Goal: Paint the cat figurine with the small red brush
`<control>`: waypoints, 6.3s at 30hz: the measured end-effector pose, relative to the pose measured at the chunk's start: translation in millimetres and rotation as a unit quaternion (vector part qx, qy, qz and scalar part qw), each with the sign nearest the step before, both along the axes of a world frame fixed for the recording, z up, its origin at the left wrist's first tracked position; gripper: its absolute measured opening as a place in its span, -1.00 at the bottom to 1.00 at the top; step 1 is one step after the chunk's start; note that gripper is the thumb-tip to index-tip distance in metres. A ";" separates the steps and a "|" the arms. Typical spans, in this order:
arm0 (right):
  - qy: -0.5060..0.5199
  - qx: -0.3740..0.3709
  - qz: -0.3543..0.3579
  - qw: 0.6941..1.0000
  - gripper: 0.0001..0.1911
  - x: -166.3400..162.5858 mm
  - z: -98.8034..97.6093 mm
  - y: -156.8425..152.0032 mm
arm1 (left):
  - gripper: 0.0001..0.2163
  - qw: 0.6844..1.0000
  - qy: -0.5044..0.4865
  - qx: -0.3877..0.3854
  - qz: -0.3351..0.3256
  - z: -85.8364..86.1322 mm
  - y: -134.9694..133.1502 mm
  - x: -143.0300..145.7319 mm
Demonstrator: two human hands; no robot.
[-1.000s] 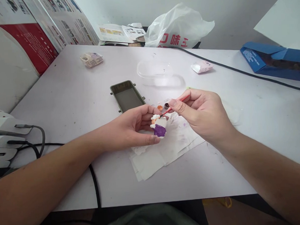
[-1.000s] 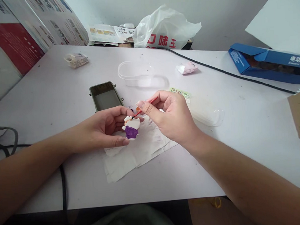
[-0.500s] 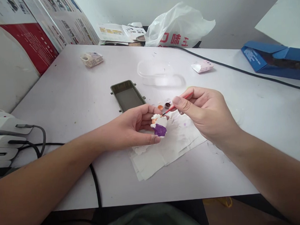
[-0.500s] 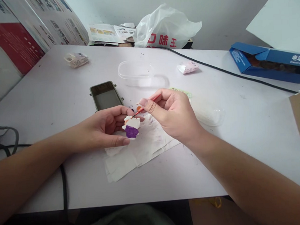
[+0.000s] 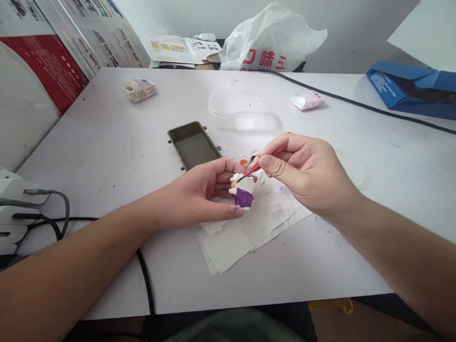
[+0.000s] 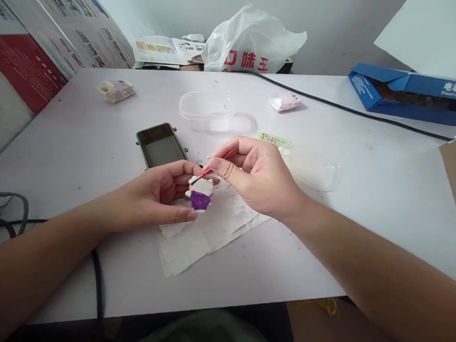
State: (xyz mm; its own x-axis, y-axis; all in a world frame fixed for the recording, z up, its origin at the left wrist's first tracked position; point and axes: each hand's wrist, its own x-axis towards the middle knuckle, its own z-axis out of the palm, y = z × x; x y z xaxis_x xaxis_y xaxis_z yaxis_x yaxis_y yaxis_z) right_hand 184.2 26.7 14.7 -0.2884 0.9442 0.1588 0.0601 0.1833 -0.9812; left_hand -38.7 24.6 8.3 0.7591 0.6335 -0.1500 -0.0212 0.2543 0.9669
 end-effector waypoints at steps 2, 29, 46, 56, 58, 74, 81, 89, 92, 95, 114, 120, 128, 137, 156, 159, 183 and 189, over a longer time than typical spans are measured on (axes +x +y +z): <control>0.002 -0.009 0.000 1.000 -0.87 -0.1 0.7 0.0 | -0.63 1.000 -0.007 0.002 -0.003 -0.9 0.2 -0.5; -0.056 -0.001 -0.056 0.997 -0.85 2.2 0.8 3.9 | -0.60 1.000 -0.008 0.020 0.009 -3.8 0.4 -0.9; -0.064 -0.012 -0.066 0.996 -0.86 3.1 2.0 4.8 | -0.61 1.000 -0.014 0.022 0.004 -4.5 0.3 -0.8; -0.033 0.000 -0.067 0.997 -0.87 4.8 1.7 6.6 | -0.63 0.999 -0.011 0.027 0.021 -3.4 -0.3 -0.9; -0.015 0.004 -0.066 0.998 -0.89 2.7 3.6 5.0 | -0.63 0.999 -0.021 0.022 0.021 -4.7 -0.1 -0.5; -0.023 0.039 -0.054 0.998 -0.76 -5.8 0.6 -4.2 | -0.63 0.999 -0.019 0.031 0.027 -6.7 0.7 0.9; -0.034 0.044 -0.063 0.996 -0.81 -5.8 -1.0 -2.9 | -0.63 0.999 -0.018 0.027 0.029 -8.0 1.2 0.2; -0.040 0.057 -0.066 0.995 -0.85 -2.3 -1.5 -1.3 | -0.62 0.999 -0.023 0.019 0.027 -5.5 0.6 0.7; -0.044 0.062 -0.069 0.995 -0.87 -1.2 -1.5 -0.5 | -0.63 0.999 -0.019 0.017 0.031 -4.9 0.1 0.4; -0.047 0.063 -0.072 0.994 -0.88 0.6 -1.1 0.8 | -0.62 0.999 -0.019 0.020 0.034 -6.0 0.6 0.0; -0.056 0.071 -0.085 0.992 -0.89 0.8 -1.1 1.3 | -0.63 0.999 -0.023 0.013 0.027 -5.9 1.3 0.5; -0.060 0.069 -0.101 0.991 -0.90 2.7 -0.1 2.9 | -0.64 0.999 -0.017 0.013 0.027 -5.5 0.7 0.3; -0.025 0.062 -0.079 0.995 -0.93 -0.1 1.3 0.4 | -0.64 0.999 -0.021 0.016 0.033 -6.0 0.6 1.5; -0.060 0.104 -0.076 0.990 -0.92 3.8 -1.1 3.2 | -0.64 0.999 -0.014 0.035 0.030 -5.6 1.0 1.2; -0.057 0.119 -0.091 0.987 -0.89 5.7 1.9 2.0 | -0.60 0.997 -0.003 0.067 0.038 -6.5 -0.6 1.4; -0.046 0.117 -0.109 0.986 -0.90 5.6 2.1 2.3 | -0.61 0.996 -0.003 0.080 0.040 -7.1 -1.3 1.5; -0.048 0.110 -0.169 0.978 -0.89 9.6 -2.8 9.8 | -0.52 0.890 0.189 0.408 0.077 -1.3 -19.3 0.0; -0.039 0.108 -0.166 0.979 -0.89 9.7 -3.3 10.0 | -0.58 0.862 0.201 0.459 0.082 4.1 -18.2 0.2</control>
State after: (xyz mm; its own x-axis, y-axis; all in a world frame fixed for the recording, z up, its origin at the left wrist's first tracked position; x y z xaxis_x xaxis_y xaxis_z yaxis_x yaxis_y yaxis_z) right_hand 194.0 36.7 11.4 0.0094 0.9349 0.3549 0.2242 0.3439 -0.9119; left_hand -38.5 6.4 12.4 0.6510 0.7199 0.2408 0.4005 -0.5952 0.6967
